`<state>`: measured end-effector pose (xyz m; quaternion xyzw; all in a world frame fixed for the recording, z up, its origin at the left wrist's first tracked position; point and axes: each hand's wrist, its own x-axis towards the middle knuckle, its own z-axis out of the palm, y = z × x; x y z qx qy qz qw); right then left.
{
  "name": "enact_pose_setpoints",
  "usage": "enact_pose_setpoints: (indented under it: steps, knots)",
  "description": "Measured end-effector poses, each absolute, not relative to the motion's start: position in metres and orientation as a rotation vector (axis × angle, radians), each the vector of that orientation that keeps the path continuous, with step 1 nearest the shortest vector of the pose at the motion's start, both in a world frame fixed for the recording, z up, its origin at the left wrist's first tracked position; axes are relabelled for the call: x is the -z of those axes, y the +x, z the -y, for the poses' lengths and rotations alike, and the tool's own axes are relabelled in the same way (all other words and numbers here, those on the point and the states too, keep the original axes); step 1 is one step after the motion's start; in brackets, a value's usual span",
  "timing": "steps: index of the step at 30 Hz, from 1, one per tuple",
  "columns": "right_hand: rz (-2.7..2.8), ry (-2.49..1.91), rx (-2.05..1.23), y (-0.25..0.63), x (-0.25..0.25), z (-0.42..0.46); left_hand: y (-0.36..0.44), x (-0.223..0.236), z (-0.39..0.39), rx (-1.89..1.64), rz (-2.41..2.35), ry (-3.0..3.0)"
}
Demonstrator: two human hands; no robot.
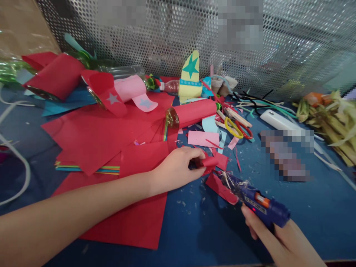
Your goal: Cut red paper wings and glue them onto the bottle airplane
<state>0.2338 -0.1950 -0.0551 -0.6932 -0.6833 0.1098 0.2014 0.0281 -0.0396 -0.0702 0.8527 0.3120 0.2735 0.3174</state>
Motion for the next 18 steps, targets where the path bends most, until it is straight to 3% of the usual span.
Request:
enact_pose_setpoints:
  steps: [18]
  knots:
    - [1.952,-1.919,-0.370,0.2323,0.0536,0.1981,0.0281,0.0696,0.0396,-0.702,-0.824,2.239]
